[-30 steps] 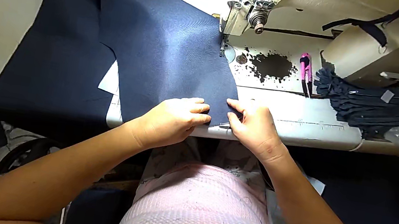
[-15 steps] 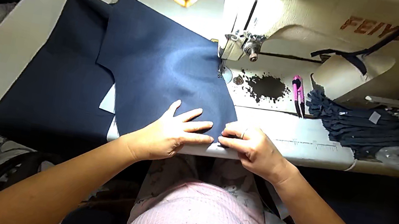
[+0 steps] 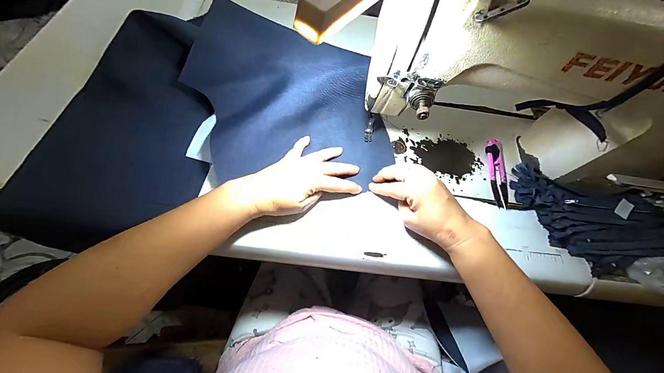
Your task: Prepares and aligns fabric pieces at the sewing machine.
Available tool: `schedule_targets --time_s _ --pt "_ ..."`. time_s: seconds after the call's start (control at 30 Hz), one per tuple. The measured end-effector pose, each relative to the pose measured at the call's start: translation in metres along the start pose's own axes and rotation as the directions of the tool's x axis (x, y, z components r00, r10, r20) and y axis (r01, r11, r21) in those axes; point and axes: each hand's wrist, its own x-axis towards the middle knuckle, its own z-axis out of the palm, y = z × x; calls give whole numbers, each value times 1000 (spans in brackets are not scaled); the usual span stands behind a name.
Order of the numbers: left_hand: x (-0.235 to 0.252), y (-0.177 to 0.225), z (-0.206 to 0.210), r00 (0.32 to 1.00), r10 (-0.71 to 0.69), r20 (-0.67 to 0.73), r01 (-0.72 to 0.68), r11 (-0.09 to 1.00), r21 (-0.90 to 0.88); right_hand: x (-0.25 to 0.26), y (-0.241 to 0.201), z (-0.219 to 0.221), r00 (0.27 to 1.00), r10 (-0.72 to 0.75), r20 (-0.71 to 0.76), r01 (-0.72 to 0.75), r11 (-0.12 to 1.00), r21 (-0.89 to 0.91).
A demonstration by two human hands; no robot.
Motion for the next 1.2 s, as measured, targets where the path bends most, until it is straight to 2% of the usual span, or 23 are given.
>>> schedule_targets --time_s 0.1,0.27,0.33,0.5,0.7,0.8,0.87,0.9,0.97,1.03,1.13,1.2 --pt "3 -4 -3 1000 9 9 -9 1000 -1 2 8 -2 1000 -6 15 5 999 50" --pt "-2 -1 -3 1000 24 9 -24 1000 1 -2 7 -1 996 -87 12 88 991 -101" --pt "-1 -2 -2 1000 19 4 -19 1000 2 -1 7 0 997 -81 5 82 991 -108" --pt "14 -22 -7 1000 9 19 -9 1000 12 17 20 -6 998 12 60 -9 999 -41" --pt "36 -53 -16 1000 -9 10 8 1000 19 39 38 -5 991 113 69 -110 993 -42" --pt "45 -64 -20 999 -25 21 25 999 32 41 33 -10 974 206 98 -191 971 -145" --pt "48 -67 -23 999 -31 28 30 999 31 37 24 -20 954 300 12 -283 912 -296" --pt "49 -68 -24 999 -32 24 32 999 24 33 18 -27 927 368 -77 -371 867 -333" --pt "51 -69 -26 999 -39 33 38 999 11 20 13 -42 814 524 -250 -581 735 -350" --pt "53 -68 -29 998 -42 44 42 999 2 7 8 -60 638 699 -323 -765 529 -367" --pt "56 -68 -33 996 -59 64 60 998 -20 -1 8 -77 354 895 -272 -879 219 -423" --pt "61 -65 -37 992 -93 90 98 994 -42 -2 14 -76 252 943 -217 -882 131 -453"
